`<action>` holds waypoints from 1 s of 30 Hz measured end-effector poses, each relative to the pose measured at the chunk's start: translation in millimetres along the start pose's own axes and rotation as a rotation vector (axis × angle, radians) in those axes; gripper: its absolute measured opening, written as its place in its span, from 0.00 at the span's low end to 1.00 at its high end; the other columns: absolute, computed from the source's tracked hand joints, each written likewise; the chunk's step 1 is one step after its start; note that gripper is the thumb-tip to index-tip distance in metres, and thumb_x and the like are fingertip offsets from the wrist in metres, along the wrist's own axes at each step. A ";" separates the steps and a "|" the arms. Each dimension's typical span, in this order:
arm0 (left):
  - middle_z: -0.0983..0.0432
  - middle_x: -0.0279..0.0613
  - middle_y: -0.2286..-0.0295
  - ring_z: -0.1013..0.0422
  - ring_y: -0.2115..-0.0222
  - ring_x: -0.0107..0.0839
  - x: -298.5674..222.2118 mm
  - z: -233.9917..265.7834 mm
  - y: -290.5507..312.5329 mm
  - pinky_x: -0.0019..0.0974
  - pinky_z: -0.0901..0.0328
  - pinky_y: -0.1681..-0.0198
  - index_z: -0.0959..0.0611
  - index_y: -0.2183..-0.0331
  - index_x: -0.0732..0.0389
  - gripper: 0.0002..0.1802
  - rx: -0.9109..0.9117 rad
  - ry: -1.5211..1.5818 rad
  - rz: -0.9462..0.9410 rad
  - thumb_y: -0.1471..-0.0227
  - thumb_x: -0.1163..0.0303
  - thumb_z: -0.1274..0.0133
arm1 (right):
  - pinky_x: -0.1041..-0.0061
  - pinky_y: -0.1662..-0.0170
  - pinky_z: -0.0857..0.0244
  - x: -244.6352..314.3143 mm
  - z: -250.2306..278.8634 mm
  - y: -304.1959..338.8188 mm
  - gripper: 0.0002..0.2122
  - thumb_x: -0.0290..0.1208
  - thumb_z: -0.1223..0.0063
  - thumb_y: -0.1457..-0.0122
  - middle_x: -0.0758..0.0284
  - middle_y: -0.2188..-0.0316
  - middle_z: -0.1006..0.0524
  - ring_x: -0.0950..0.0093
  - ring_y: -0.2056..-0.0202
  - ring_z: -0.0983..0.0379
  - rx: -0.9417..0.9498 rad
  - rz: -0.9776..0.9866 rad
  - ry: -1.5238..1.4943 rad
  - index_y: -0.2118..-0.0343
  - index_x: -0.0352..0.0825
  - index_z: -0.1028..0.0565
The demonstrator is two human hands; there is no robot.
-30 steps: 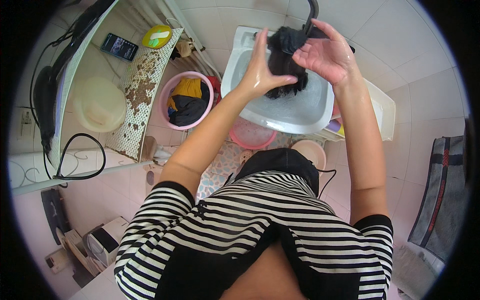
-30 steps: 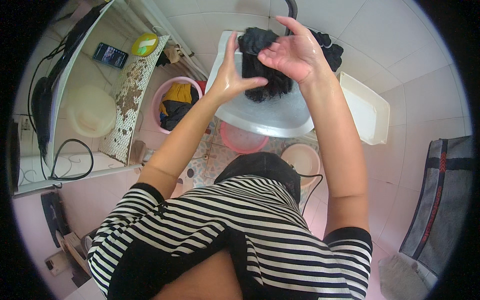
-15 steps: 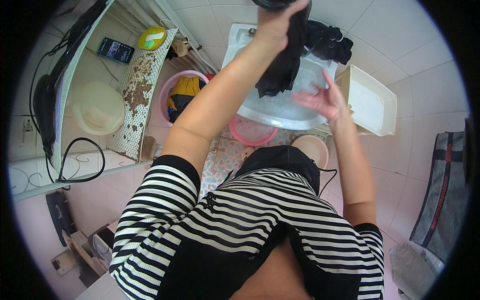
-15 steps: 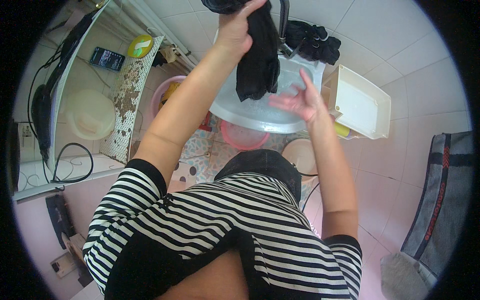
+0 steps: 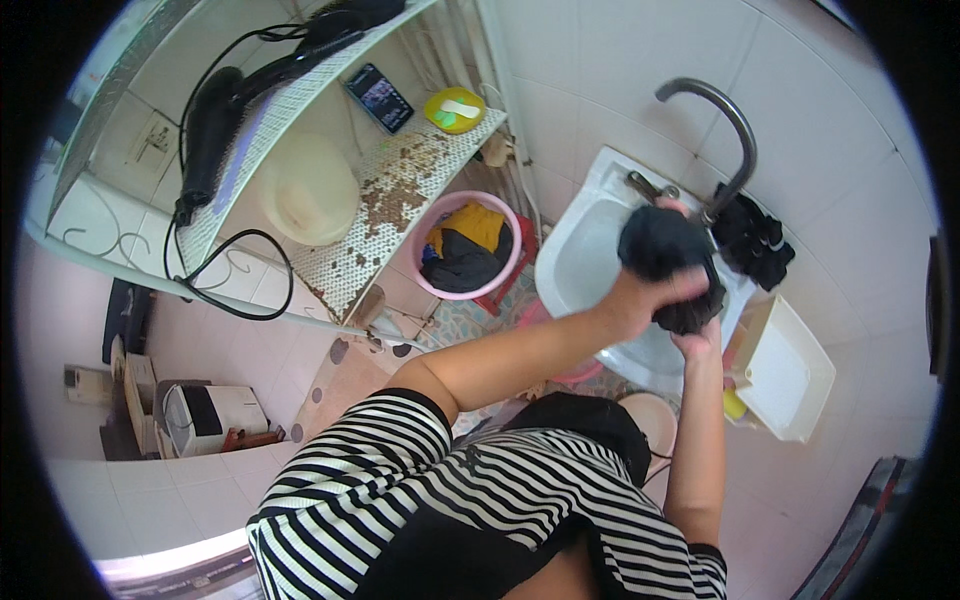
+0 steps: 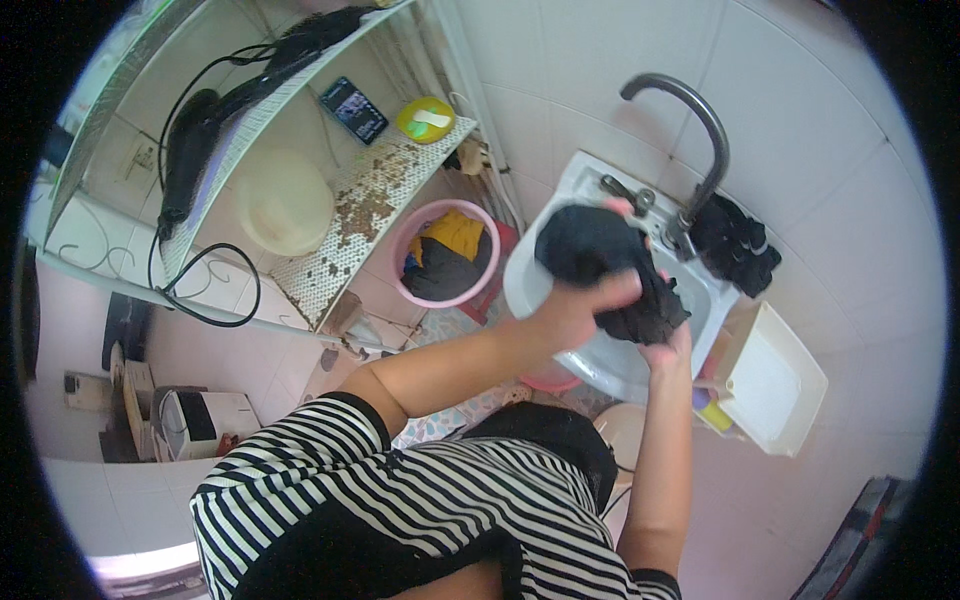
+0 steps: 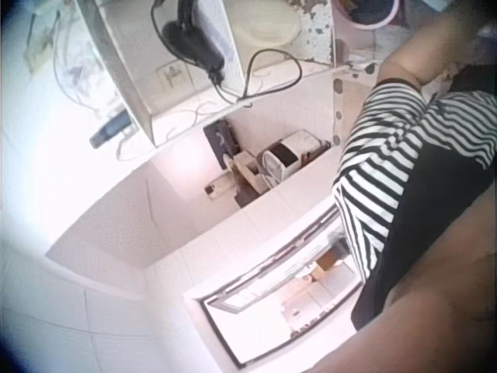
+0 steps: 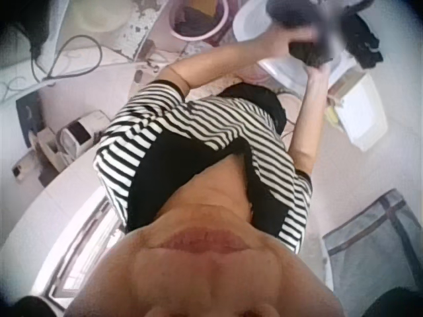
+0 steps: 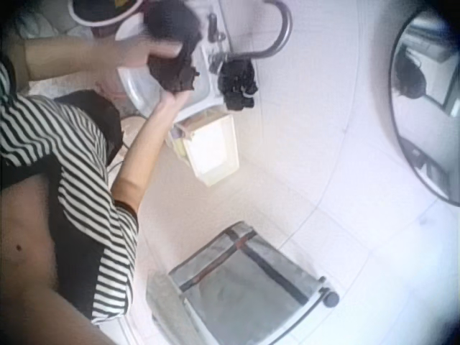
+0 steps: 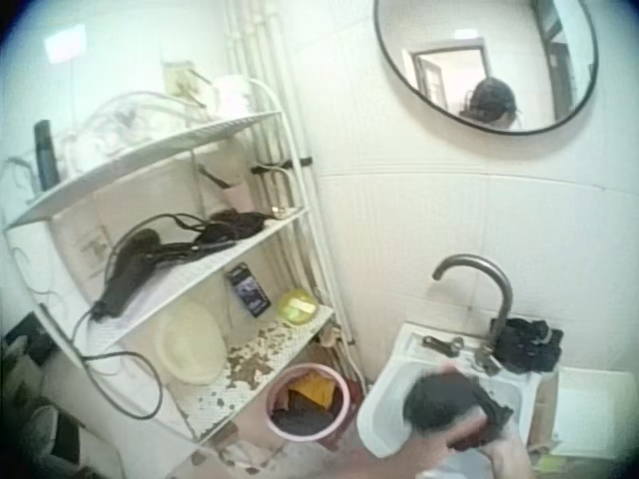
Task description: The person hand-washes a black garment in a white sink, repeatedly scrubbing, rinsing, and wringing the fabric under running water. The person transfers the wet garment into a pink basin on the floor and continues washing additional items in the sink.
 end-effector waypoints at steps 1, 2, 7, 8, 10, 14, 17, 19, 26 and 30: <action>0.28 0.39 0.66 0.30 0.63 0.34 -0.7 18.1 -17.7 0.39 0.35 0.55 0.29 0.56 0.59 0.24 -0.112 0.158 0.046 0.53 0.62 0.43 | 0.65 0.46 0.38 5.9 14.8 3.7 0.13 0.32 0.52 0.45 0.59 0.57 0.25 0.66 0.54 0.29 -0.200 0.062 0.033 0.58 0.33 0.26; 0.27 0.39 0.67 0.29 0.64 0.34 8.3 35.3 -36.0 0.40 0.34 0.56 0.29 0.56 0.59 0.23 -0.183 0.377 0.150 0.52 0.60 0.43 | 0.63 0.47 0.37 16.1 26.1 3.3 0.15 0.31 0.51 0.45 0.58 0.55 0.26 0.64 0.54 0.29 -0.143 0.102 0.078 0.57 0.30 0.26; 0.29 0.45 0.55 0.33 0.53 0.40 113.0 135.0 -44.6 0.44 0.42 0.46 0.28 0.52 0.60 0.32 -0.364 0.284 0.519 0.51 0.46 0.48 | 0.60 0.49 0.35 -2.5 -10.9 3.7 0.18 0.36 0.51 0.46 0.56 0.55 0.26 0.61 0.54 0.29 -0.084 0.003 -0.027 0.56 0.30 0.27; 0.31 0.46 0.52 0.35 0.51 0.41 135.1 138.4 -36.3 0.45 0.44 0.44 0.29 0.51 0.60 0.34 -0.348 0.249 0.599 0.51 0.45 0.49 | 0.59 0.49 0.35 -4.1 -23.9 9.3 0.19 0.38 0.51 0.46 0.56 0.54 0.27 0.61 0.54 0.29 -0.032 0.016 -0.006 0.55 0.31 0.27; 0.37 0.45 0.47 0.40 0.46 0.40 150.9 106.8 -18.1 0.46 0.47 0.42 0.35 0.45 0.56 0.42 -0.101 0.509 0.738 0.52 0.36 0.56 | 0.59 0.49 0.35 -9.5 -43.7 16.3 0.21 0.41 0.52 0.46 0.56 0.53 0.28 0.59 0.53 0.30 0.045 0.049 0.043 0.54 0.31 0.28; 0.39 0.42 0.45 0.42 0.45 0.39 141.5 72.6 -4.6 0.47 0.48 0.41 0.36 0.44 0.55 0.45 0.073 0.855 0.655 0.52 0.30 0.68 | 0.57 0.47 0.38 -26.5 -44.2 16.5 0.22 0.42 0.53 0.46 0.56 0.51 0.29 0.58 0.51 0.32 0.185 -0.007 0.012 0.52 0.31 0.30; 0.37 0.43 0.47 0.40 0.47 0.39 141.7 71.1 -1.9 0.46 0.47 0.42 0.34 0.45 0.56 0.43 0.116 0.627 0.423 0.50 0.32 0.67 | 0.56 0.45 0.42 -39.2 -43.4 10.5 0.22 0.41 0.53 0.46 0.56 0.52 0.29 0.58 0.49 0.34 0.130 -0.003 -0.034 0.52 0.32 0.30; 0.32 0.43 0.51 0.35 0.50 0.39 154.8 75.1 -6.5 0.45 0.42 0.45 0.30 0.49 0.56 0.38 0.138 0.124 0.196 0.48 0.35 0.66 | 0.56 0.43 0.44 -46.8 -36.3 8.7 0.22 0.41 0.53 0.46 0.56 0.52 0.29 0.58 0.49 0.34 0.094 -0.006 -0.071 0.52 0.32 0.30; 0.23 0.44 0.65 0.27 0.64 0.39 110.3 41.5 -47.0 0.42 0.34 0.56 0.22 0.61 0.60 0.28 0.200 0.945 0.552 0.47 0.46 0.62 | 0.58 0.44 0.43 -44.4 -25.8 22.9 0.19 0.36 0.58 0.43 0.56 0.51 0.29 0.59 0.50 0.34 0.235 0.045 -0.065 0.51 0.32 0.31; 0.23 0.49 0.71 0.26 0.70 0.44 91.8 30.5 -63.7 0.45 0.32 0.61 0.21 0.66 0.63 0.25 0.061 0.880 0.773 0.49 0.51 0.60 | 0.61 0.43 0.44 -30.5 -9.5 23.7 0.20 0.36 0.57 0.42 0.59 0.48 0.31 0.60 0.48 0.35 0.129 0.082 -0.078 0.48 0.34 0.33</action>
Point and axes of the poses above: each hand's wrist, its own y-axis away from the middle knuckle, its own z-axis out of the back of the hand, x = y × z, the point moved 7 cm from there along -y, towards the middle knuckle
